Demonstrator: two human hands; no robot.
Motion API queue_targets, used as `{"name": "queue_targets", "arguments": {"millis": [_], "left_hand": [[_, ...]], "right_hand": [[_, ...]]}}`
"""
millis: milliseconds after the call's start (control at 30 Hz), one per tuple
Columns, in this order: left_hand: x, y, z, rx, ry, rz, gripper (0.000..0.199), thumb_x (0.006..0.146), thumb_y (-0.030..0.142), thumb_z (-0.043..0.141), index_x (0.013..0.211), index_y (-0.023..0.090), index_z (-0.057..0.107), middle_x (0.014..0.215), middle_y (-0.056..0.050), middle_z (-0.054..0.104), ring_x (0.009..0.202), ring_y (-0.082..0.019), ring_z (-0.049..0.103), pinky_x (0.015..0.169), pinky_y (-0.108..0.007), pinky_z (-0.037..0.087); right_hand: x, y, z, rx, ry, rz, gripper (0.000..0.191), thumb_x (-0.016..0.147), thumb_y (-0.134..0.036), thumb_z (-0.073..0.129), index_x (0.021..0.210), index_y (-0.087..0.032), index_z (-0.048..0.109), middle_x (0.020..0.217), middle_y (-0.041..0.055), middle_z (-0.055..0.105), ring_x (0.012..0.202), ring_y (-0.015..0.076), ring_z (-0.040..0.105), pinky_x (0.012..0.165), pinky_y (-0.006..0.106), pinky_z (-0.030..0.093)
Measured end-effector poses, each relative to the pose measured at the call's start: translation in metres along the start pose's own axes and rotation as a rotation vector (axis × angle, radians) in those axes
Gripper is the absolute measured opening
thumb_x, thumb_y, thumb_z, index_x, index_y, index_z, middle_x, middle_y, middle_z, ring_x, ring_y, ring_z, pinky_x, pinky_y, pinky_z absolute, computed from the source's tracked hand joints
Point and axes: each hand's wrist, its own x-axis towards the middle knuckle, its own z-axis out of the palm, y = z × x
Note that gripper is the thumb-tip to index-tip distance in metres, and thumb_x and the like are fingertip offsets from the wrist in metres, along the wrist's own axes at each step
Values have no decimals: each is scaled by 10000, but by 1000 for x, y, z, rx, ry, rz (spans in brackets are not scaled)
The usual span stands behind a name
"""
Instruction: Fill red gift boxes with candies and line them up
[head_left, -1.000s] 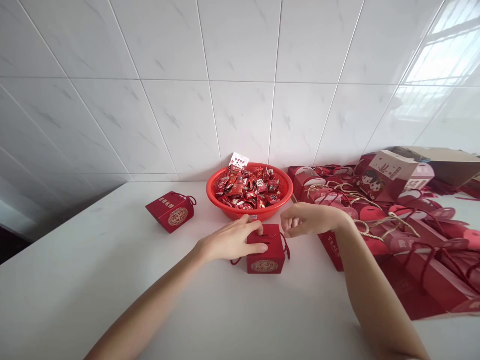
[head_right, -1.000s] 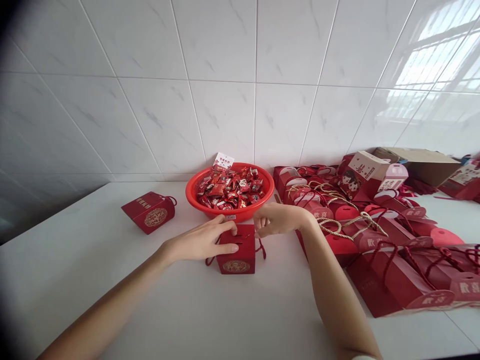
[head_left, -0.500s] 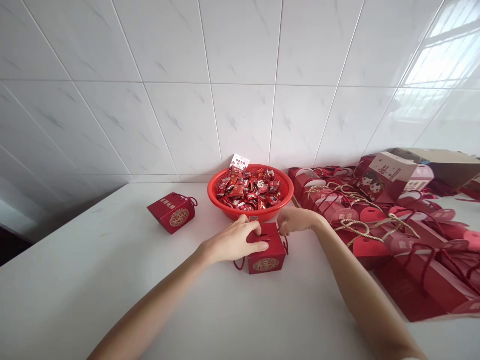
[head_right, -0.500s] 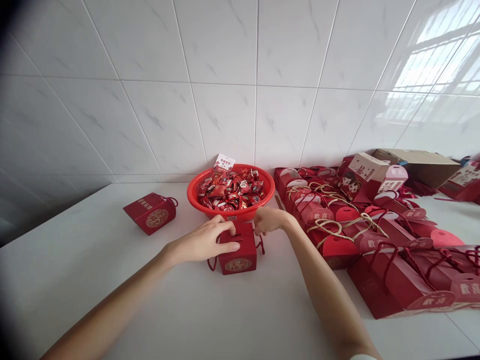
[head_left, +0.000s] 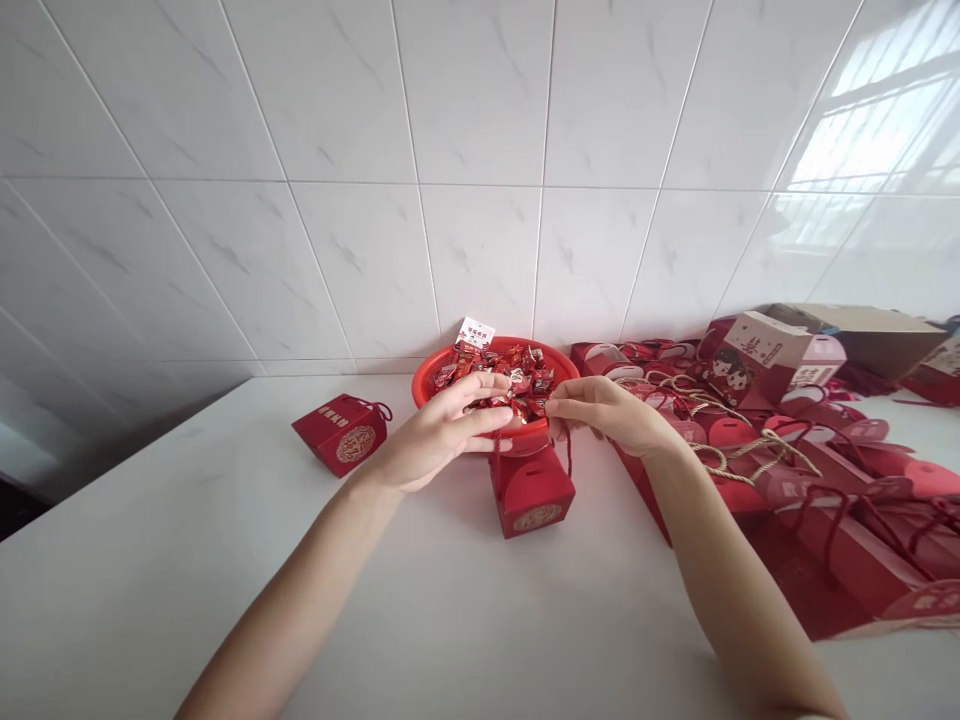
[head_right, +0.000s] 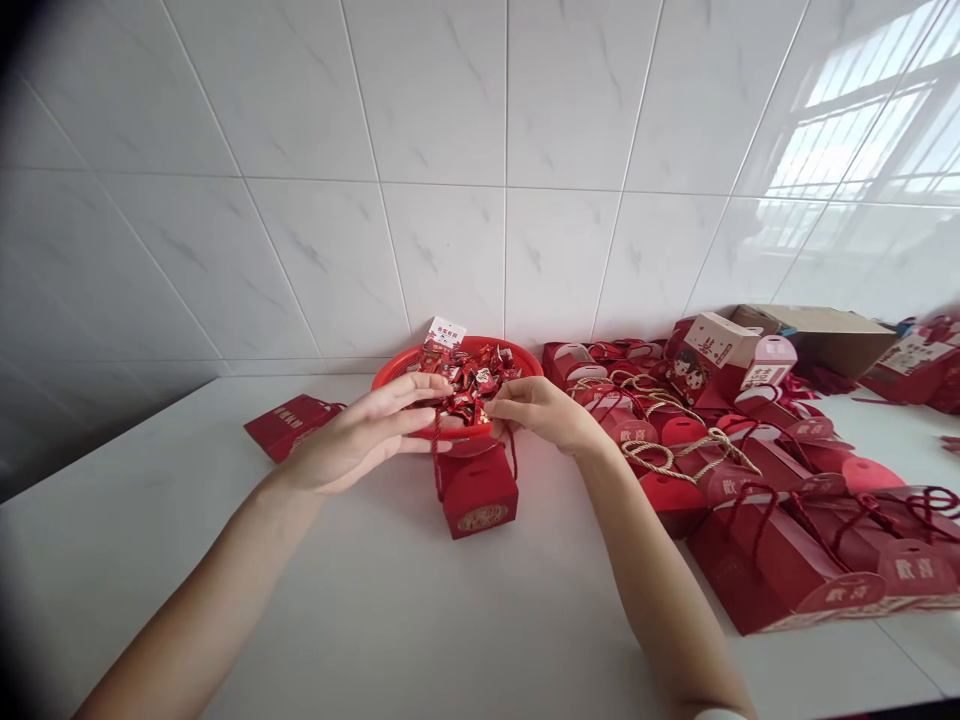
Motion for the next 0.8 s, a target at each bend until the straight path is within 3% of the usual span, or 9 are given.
{"name": "queue_targets", "arguments": {"millis": [67,200,400,500,667,800], "left_hand": [[3,7,7,-85,-2,29,370,863,370,686,1188,238,568,1404,-105,497,1246,-281,566,981,-477,525],[12,15,23,-69,-12,78,347,873,352,684,1183,230,587,1457,-123,475,1295,-289,529,999,-460,522],[19,26,43,119,-139,155,408,864,329,680,1237,205,570,1204,-83,639,1186,-260,594,1015,-440,491],[18,26,49,240,-176,180,437,873,335,680,1275,215,559,1278,-84,625,1230,-266,568,1067,-447,452],[20,16,52,266,-121,243,452,874,326,681,1299,238,557,1435,-85,544,1356,-285,483,1099,-439,436],[21,7,48,159,-61,314,314,853,352,688,1128,218,619,1310,-68,626,1286,-273,548,1055,-411,468]], "right_hand": [[0,-1,5,52,4,-15,355,735,-485,746,733,-158,610,700,27,674,655,127,580,636,272,441],[1,1,15,148,26,-43,364,674,-429,801,798,-158,592,725,5,654,687,136,601,659,285,465],[-4,5,22,-23,252,-117,246,687,-336,716,716,-177,531,663,-21,565,633,122,514,571,262,379],[-7,8,22,-48,282,-143,174,714,-309,655,713,-179,540,667,-16,550,630,121,501,570,263,368],[-14,6,19,10,421,-167,202,747,-358,641,732,-196,522,668,-8,582,643,135,544,578,261,417],[-21,0,11,176,537,-228,257,778,-408,674,745,-215,507,659,4,650,655,161,612,639,297,490]]}}
